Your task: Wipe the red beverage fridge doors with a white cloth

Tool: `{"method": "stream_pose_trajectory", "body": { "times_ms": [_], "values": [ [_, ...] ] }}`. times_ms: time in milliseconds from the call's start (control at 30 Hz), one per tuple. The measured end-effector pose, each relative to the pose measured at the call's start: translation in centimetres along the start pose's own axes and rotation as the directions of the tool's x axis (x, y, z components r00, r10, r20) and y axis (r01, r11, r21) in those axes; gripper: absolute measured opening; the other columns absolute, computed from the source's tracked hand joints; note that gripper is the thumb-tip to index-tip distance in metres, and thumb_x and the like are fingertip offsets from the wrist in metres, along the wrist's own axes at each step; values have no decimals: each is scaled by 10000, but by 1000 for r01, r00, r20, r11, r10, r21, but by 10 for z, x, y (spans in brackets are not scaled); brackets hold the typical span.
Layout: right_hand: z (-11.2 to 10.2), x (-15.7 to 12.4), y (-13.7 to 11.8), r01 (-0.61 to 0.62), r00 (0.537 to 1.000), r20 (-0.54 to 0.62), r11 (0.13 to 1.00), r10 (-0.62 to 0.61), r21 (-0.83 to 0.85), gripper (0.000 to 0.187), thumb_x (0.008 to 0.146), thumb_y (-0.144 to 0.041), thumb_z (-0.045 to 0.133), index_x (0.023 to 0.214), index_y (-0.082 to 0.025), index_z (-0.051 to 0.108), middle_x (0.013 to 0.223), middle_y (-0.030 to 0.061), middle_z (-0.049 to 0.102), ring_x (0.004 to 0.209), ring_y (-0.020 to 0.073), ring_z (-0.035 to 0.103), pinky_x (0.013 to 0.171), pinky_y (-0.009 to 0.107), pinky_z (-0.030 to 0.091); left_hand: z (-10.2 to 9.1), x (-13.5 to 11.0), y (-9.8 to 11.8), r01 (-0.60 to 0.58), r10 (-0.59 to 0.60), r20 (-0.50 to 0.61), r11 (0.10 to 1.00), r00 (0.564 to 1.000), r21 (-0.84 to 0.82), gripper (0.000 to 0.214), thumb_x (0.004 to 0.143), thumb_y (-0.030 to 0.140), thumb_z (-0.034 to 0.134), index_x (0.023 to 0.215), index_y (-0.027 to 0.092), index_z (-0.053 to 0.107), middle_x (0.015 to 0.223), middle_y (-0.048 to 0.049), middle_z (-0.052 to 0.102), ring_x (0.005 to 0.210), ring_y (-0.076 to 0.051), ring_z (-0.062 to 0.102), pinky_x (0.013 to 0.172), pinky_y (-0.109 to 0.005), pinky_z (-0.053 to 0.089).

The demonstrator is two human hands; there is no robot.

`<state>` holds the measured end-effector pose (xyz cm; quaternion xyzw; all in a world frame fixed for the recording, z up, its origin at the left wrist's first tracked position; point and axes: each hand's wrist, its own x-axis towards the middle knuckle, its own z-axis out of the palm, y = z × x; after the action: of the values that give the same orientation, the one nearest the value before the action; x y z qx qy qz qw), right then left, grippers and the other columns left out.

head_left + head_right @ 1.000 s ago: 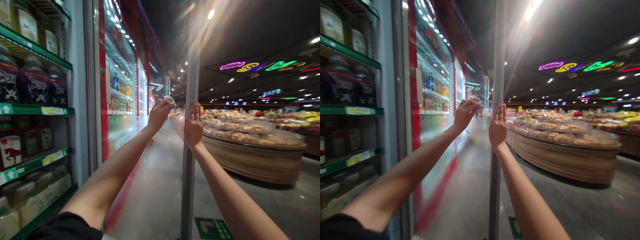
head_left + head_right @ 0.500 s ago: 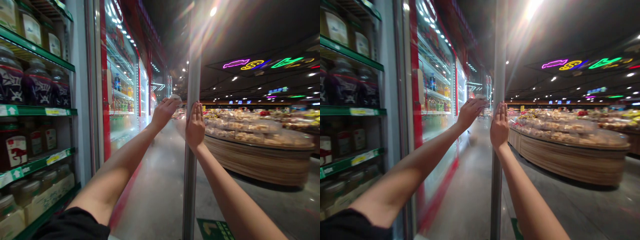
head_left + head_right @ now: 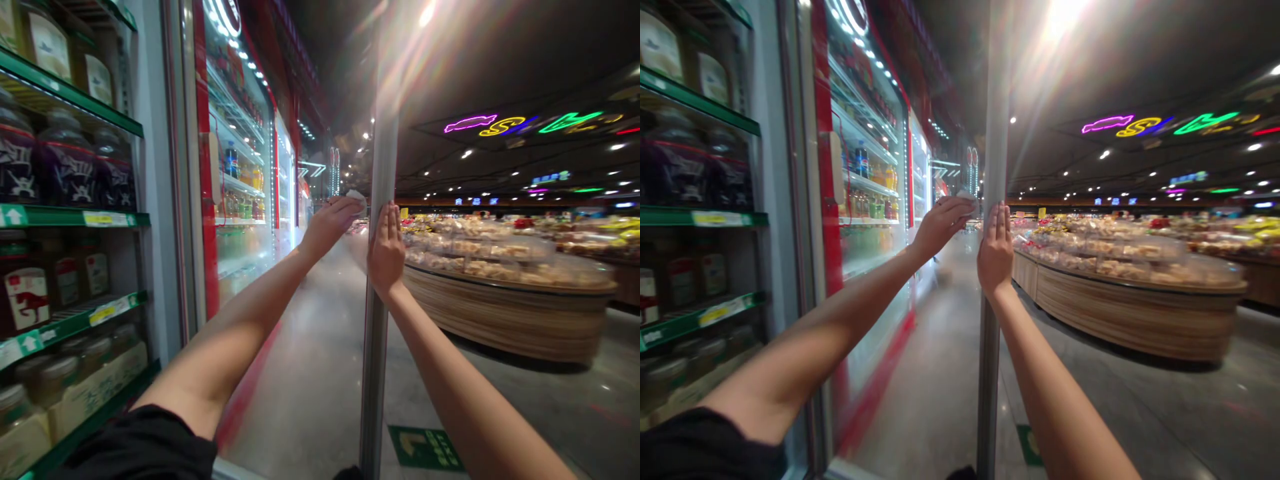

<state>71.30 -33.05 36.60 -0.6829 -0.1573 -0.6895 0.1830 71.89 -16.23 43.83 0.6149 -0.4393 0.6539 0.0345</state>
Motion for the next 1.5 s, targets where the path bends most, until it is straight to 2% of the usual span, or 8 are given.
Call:
{"method": "stream_pose_trajectory", "body": {
  "times_ms": [133,367,600,800,1000,1133,1233,1500],
  "values": [
    [0,-1,2,16,1000,-17,1000,-16,5,676,1096,-138,301,1757,-176,167,1758,187,377,1667,276,292,1331,548,375,16,0,15,96,-97,-86,995,992,-22,243,1080,209,594,1275,175,736,1276,-96,790,1239,-212,696,1112,-411,576],
    [-1,1,11,63,998,15,997,-63,42,672,1106,-181,317,1757,-189,153,1788,150,327,1692,253,210,1362,556,320,-8,-16,6,-134,137,104,990,985,-31,301,1086,173,558,1343,213,711,1332,-68,773,1341,-173,651,1141,-348,564],
    [-9,-14,19,148,987,44,985,-153,92,862,1014,-135,420,1765,-226,6,1832,127,204,1704,291,154,1356,613,291,13,-19,28,89,-89,22,996,996,4,310,1091,205,556,1363,195,703,1353,-98,757,1312,-206,660,1182,-413,545],
    [-12,-29,19,134,986,79,984,-144,121,881,1019,-149,417,1761,-234,-51,1847,118,133,1712,286,101,1360,624,263,0,-48,26,-35,42,94,997,995,-68,309,1097,198,548,1359,232,710,1352,-58,774,1316,-172,669,1141,-356,580],
    [-6,-35,16,121,990,70,991,-125,60,827,1062,-144,344,1753,-241,-98,1845,138,126,1712,294,87,1355,641,271,9,-45,32,132,-133,-32,991,991,-30,289,1103,209,547,1329,205,727,1322,-75,788,1266,-195,695,1126,-393,587],
    [-5,-39,14,143,988,61,990,-143,9,788,1096,-151,304,1747,-234,-133,1847,147,106,1714,280,50,1360,608,282,15,-58,47,42,-42,0,997,999,-62,275,1093,191,560,1307,197,731,1339,-64,782,1304,-190,679,1158,-381,577],
    [-7,-41,11,112,990,84,994,-110,-21,761,1104,-161,301,1755,-213,-90,1843,154,124,1712,289,69,1359,600,284,9,-66,42,-30,33,49,997,998,-71,288,1096,175,546,1324,203,720,1365,-45,773,1321,-176,672,1172,-358,571],
    [-9,-50,1,88,995,55,994,-85,-61,746,1102,-139,267,1759,-245,-71,1834,132,188,1707,277,120,1350,593,314,10,-60,43,92,-91,14,994,996,-53,313,1113,211,510,1348,215,717,1351,-70,775,1331,-197,663,1184,-411,574]
  ]
}}
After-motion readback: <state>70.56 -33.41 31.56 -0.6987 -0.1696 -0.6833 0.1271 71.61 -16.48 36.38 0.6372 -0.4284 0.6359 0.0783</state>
